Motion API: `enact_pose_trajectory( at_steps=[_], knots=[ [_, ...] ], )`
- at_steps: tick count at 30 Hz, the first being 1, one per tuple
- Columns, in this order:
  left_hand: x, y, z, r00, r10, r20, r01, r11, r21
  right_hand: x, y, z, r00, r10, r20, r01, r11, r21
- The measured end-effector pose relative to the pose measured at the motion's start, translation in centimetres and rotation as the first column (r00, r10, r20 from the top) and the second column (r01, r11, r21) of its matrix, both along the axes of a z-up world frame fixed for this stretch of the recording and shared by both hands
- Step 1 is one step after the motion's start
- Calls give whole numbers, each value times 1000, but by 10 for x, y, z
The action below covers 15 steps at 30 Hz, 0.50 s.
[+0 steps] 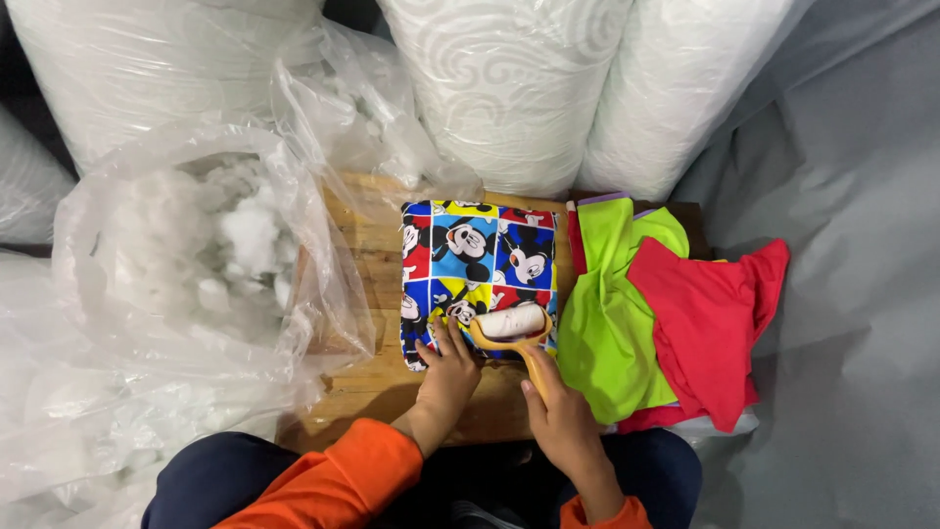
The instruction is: The person cleans a patterned fabric with a lint roller and then stuffs a green fabric pouch with white fiberfill material.
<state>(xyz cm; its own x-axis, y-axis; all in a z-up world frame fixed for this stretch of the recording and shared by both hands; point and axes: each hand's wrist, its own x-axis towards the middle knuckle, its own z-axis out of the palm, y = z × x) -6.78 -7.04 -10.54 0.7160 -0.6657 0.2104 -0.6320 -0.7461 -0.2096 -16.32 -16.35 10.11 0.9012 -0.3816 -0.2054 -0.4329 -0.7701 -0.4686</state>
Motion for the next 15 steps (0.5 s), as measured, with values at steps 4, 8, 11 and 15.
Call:
enact_pose_trajectory(
  at_steps=[4,8,11,15],
  knots=[
    [1,5,13,995,-35,-91,42,996,81,44,-4,-19,997,64,42,-61,995,-77],
    [4,11,22,990,-130,-46,131,991,17,96,2,-23,999,-29,15,30,997,-77],
    [9,9,21,991,-123,-44,124,992,4,127,5,-20,999,-37,14,38,994,-102],
    [10,8,26,996,-82,-40,81,996,-28,154,17,-2,997,-82,-14,82,996,-23]
  ],
)
